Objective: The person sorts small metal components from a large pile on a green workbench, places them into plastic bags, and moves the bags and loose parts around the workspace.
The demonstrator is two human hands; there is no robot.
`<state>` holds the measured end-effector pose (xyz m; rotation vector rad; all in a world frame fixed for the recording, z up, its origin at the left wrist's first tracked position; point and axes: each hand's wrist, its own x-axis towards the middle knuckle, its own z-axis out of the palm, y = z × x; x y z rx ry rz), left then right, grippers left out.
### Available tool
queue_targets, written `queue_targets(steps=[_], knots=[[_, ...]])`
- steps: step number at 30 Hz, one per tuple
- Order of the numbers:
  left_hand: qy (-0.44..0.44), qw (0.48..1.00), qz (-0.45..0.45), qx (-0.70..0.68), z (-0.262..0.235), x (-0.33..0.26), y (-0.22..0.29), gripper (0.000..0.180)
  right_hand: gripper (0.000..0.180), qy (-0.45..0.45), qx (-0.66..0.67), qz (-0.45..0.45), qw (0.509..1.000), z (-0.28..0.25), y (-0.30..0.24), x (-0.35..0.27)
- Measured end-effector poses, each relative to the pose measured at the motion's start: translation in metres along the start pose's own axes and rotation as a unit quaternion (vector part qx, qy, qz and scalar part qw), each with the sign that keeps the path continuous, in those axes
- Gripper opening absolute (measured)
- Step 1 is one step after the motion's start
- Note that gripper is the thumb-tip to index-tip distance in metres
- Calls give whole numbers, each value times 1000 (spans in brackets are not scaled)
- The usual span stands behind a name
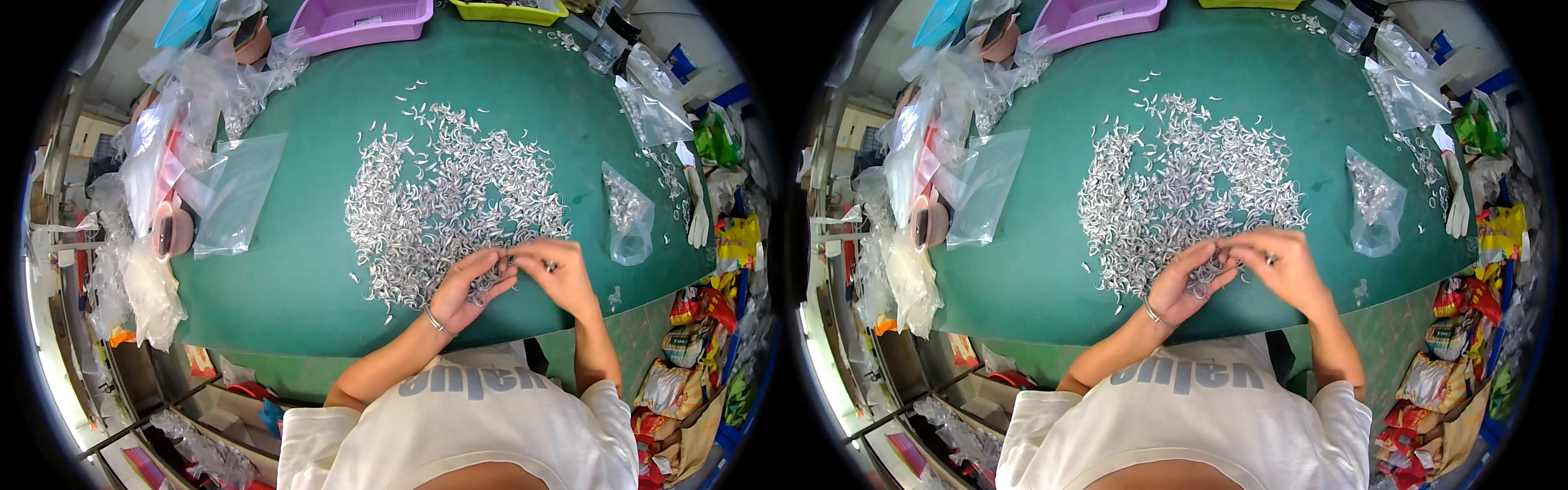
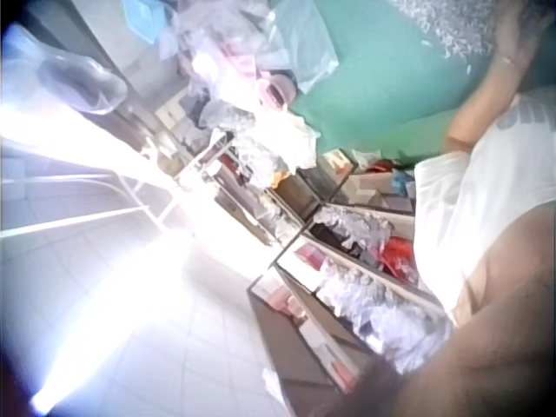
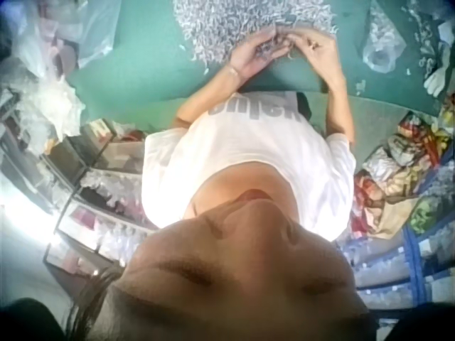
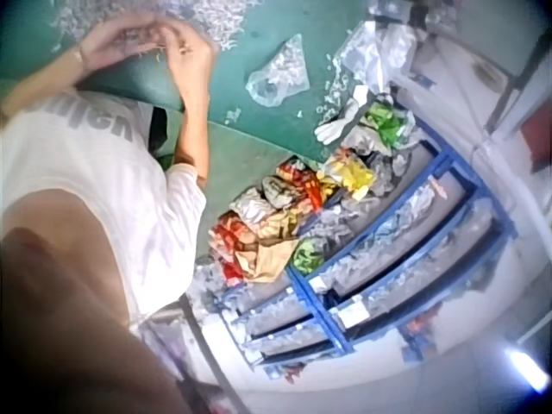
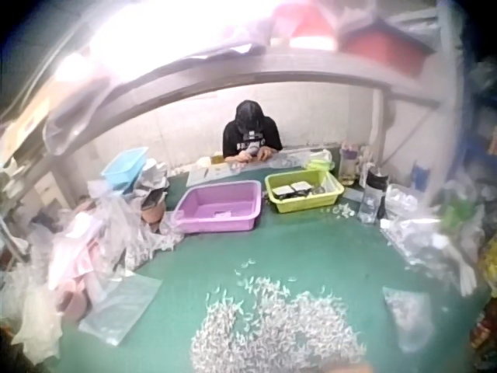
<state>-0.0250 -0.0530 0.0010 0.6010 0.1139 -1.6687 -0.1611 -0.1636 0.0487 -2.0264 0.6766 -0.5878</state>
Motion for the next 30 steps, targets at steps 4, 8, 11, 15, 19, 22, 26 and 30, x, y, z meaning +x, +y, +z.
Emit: queue_targets(steps=[4, 8, 11, 15, 19, 22, 26, 30], knots=[[17, 998, -45, -37, -5, -6, 3, 18, 15, 178, -72, 147, 970, -14, 48, 20], [23, 998, -42, -29, 0, -9, 0, 18, 20, 146, -206, 143, 957, -19, 70, 43], [-3, 999, -42, -20, -8, -8, -4, 17, 13, 114, -295, 107, 943, -8, 64, 48], [-10, 998, -53, -40, -3, -13, 1, 16, 11, 41, -199, 94, 975, -11, 61, 36], [-30, 998, -49, -9, -5, -15, -1, 18, 16, 78, -107, 123, 984, -20, 77, 30], [-6, 998, -51, 24, -2, -14, -3, 20, 22, 164, -256, 198, 932, -30, 74, 50], [11, 998, -51, 26, 3, -16, -4, 21, 17, 133, -311, 143, 930, -33, 85, 59], [-5, 999, -44, 13, 0, -15, -5, 22, 8, 162, -340, 115, 919, -27, 89, 55]])
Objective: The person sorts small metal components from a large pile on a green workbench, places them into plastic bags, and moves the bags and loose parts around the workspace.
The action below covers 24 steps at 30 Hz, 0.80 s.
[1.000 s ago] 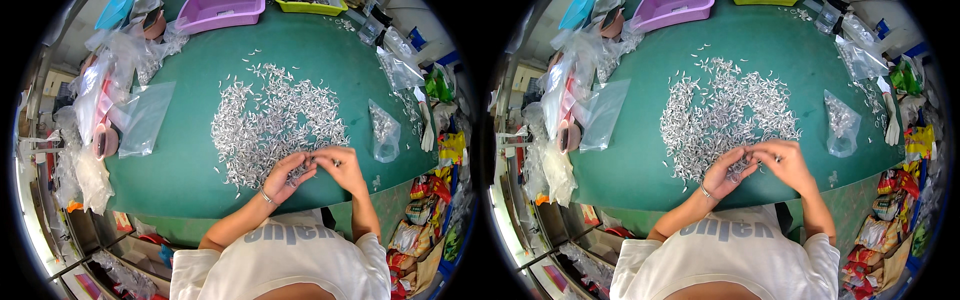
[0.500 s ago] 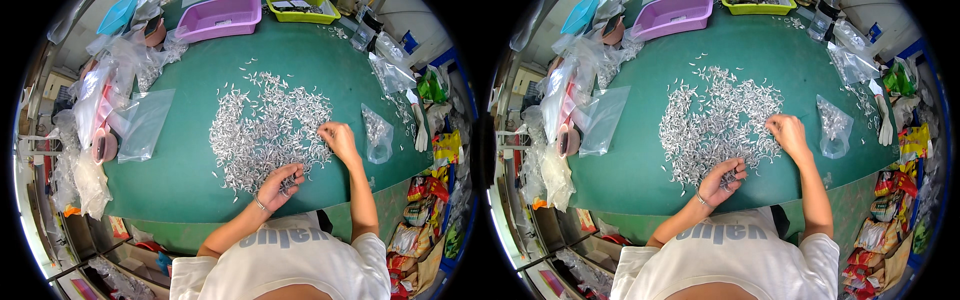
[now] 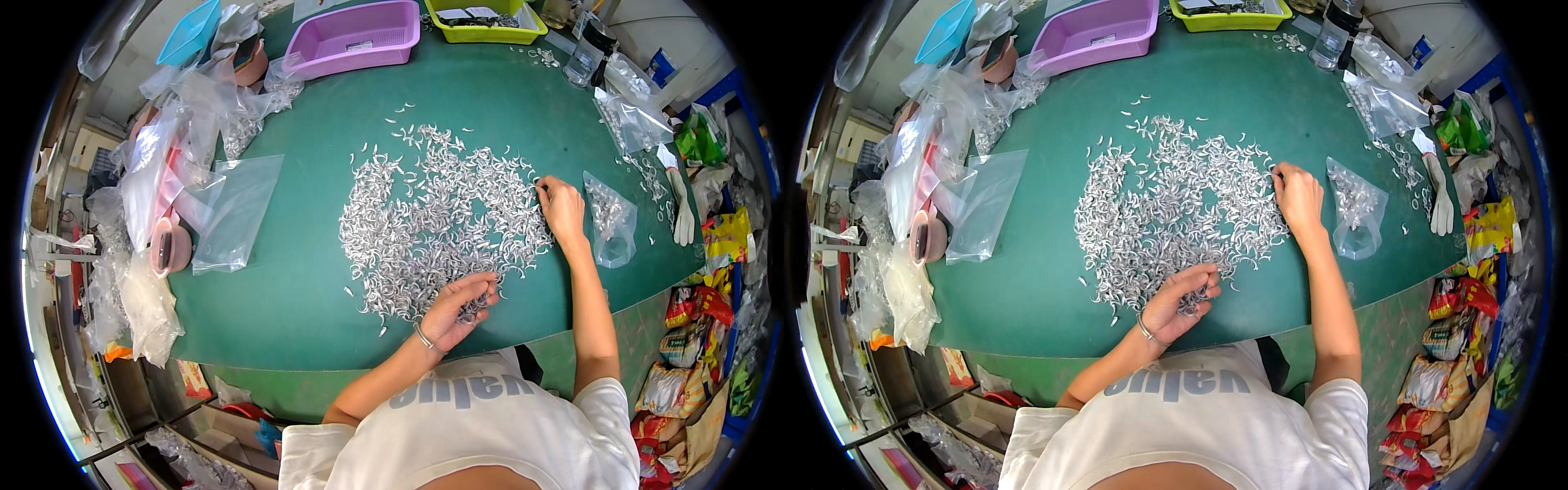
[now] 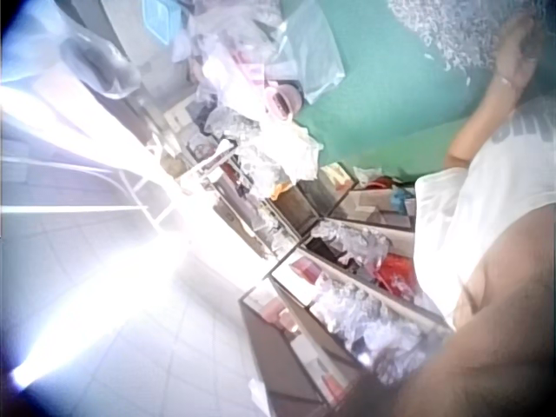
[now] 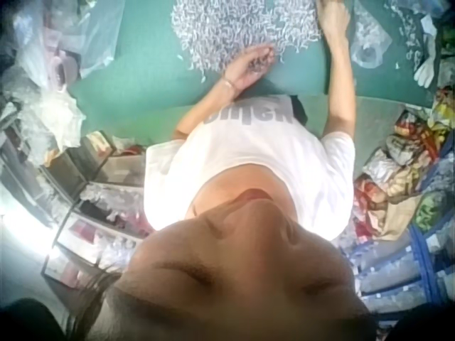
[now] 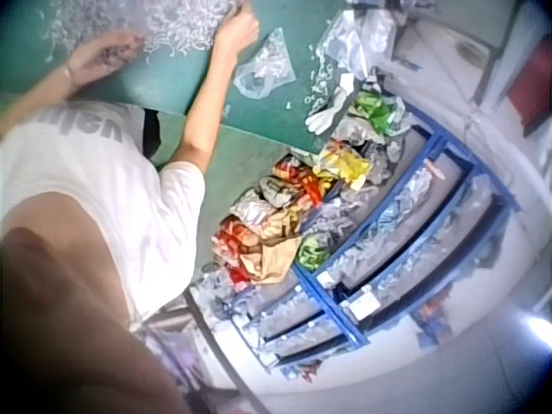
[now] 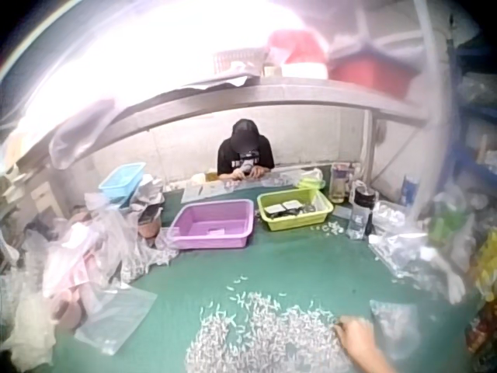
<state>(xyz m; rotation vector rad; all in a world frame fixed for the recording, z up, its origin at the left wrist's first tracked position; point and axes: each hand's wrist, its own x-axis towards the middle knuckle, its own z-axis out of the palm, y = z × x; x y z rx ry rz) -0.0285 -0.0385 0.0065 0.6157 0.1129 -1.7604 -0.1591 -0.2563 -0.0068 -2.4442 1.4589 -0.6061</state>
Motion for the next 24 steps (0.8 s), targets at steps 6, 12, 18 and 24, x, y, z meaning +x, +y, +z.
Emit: queue_targets(steps=[6, 12, 18, 24], knots=[[1, 1000, 1, -1, -1, 3, -2, 22, 22, -38, 65, 70, 995, -10, -1, 0], [2, 1000, 0, -2, -2, 4, -4, 23, 19, -20, 35, -1, 999, 1, 11, 1], [-1, 1000, 0, -5, -2, 5, -4, 23, 14, 25, 33, -13, 999, 3, 14, -4], [0, 1000, -2, -5, -2, 7, -5, 24, 13, 43, -20, -49, 998, 5, 21, -7]])
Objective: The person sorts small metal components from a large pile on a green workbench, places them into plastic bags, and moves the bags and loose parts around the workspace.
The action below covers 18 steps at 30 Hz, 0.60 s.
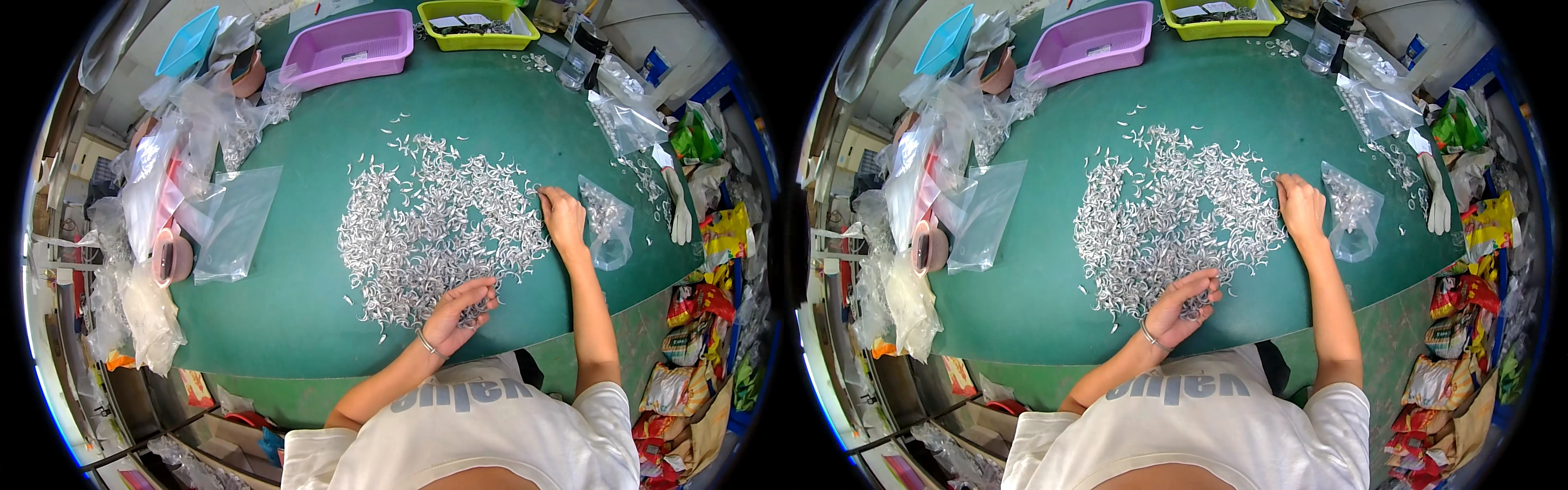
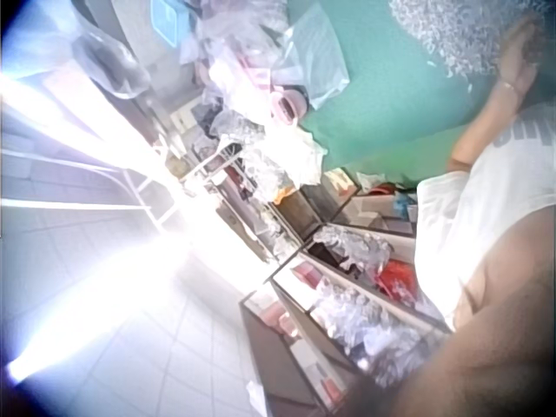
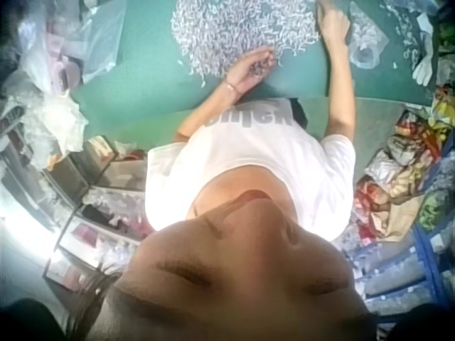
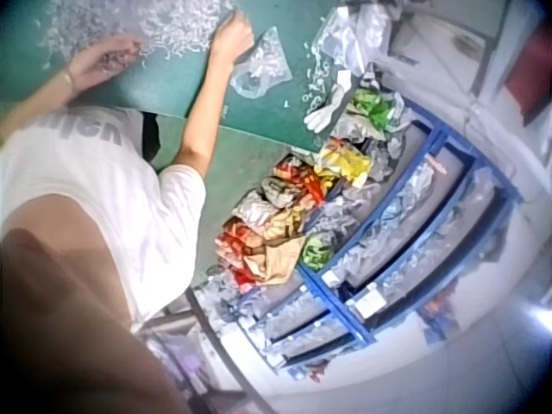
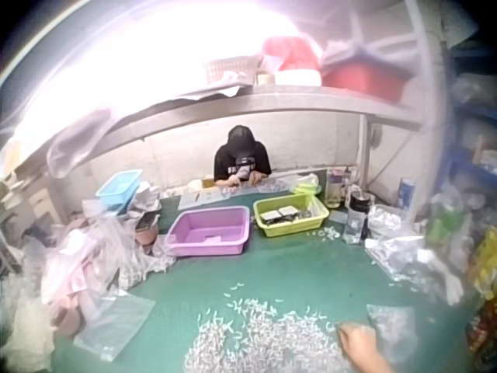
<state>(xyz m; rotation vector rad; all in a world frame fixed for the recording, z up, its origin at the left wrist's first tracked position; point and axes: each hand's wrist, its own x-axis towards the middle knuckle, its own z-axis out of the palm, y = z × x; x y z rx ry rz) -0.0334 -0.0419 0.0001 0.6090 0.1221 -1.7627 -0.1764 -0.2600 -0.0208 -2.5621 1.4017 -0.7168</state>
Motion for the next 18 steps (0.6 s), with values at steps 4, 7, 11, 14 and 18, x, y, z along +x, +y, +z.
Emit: queue_targets(steps=[4, 7, 11, 14, 18], knots=[[-23, 1000, -7, 0, -3, 1, -1, 25, 13, 59, 34, 14, 998, 4, 5, -4], [52, 998, 0, 46, 5, -1, 5, 28, 12, -81, 320, 83, 940, -19, -17, -14], [35, 998, 44, -32, 23, 9, 8, 28, 9, -331, 377, -7, 865, -67, -65, -27], [19, 999, 27, -10, 10, 22, 4, 24, 13, -199, 343, 33, 917, -45, -52, -24], [-55, 998, 5, 3, 10, 26, 2, 17, 15, -61, 85, 49, 993, -18, -20, 6]])
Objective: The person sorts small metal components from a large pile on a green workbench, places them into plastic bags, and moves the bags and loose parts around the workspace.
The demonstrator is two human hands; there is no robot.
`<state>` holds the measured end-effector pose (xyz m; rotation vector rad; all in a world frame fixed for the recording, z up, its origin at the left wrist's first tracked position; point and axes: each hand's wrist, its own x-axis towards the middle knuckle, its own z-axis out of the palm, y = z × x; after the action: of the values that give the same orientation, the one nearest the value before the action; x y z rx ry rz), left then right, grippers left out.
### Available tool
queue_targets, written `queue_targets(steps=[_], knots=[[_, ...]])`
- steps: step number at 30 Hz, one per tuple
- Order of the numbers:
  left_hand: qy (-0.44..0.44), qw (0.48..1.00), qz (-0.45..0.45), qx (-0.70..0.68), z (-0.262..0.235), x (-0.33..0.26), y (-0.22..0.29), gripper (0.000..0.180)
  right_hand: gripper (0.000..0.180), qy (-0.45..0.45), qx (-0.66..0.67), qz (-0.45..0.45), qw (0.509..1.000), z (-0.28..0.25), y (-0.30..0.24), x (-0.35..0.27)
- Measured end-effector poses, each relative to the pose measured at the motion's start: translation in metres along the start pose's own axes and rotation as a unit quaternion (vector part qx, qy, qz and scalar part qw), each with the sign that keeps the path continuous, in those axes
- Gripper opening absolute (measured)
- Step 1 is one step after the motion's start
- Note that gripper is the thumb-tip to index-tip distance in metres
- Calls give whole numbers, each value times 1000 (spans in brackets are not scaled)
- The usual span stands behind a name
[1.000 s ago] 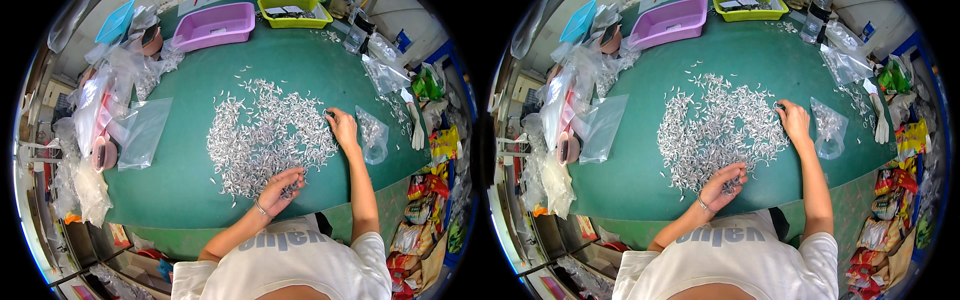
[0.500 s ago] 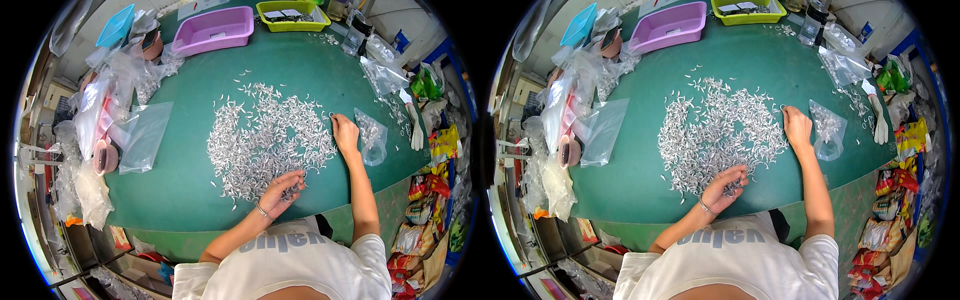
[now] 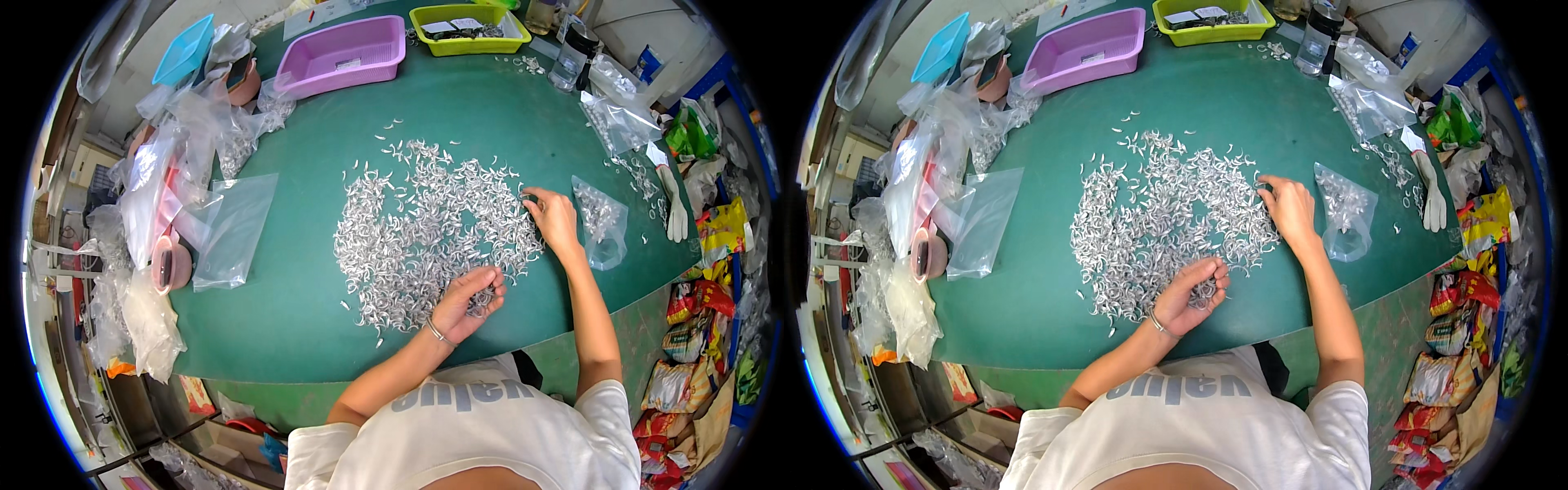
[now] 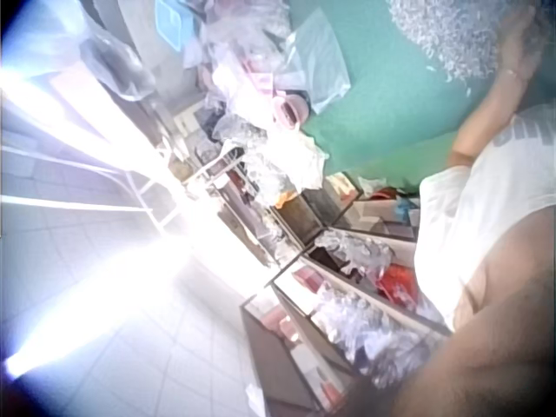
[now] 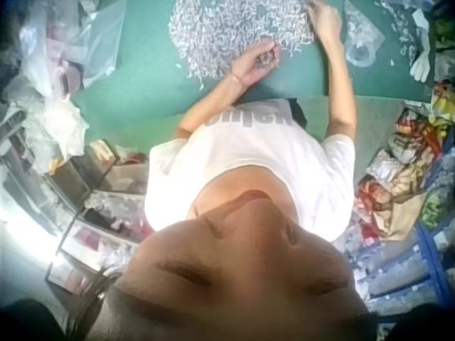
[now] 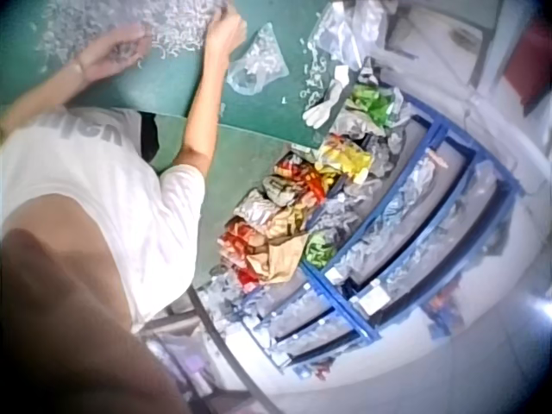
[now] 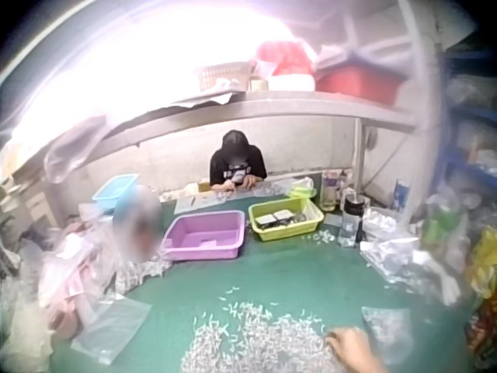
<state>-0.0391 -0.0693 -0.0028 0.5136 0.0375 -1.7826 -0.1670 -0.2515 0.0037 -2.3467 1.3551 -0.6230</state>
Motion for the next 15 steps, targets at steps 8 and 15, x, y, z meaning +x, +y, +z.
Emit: queue_targets(steps=[8, 15], knots=[[41, 998, -13, -34, -3, -8, 2, 17, 15, 2, 35, 32, 999, -2, 2, -1], [46, 998, -27, -19, -7, -5, -1, 25, 17, -36, 133, 47, 989, -16, 2, -19]])
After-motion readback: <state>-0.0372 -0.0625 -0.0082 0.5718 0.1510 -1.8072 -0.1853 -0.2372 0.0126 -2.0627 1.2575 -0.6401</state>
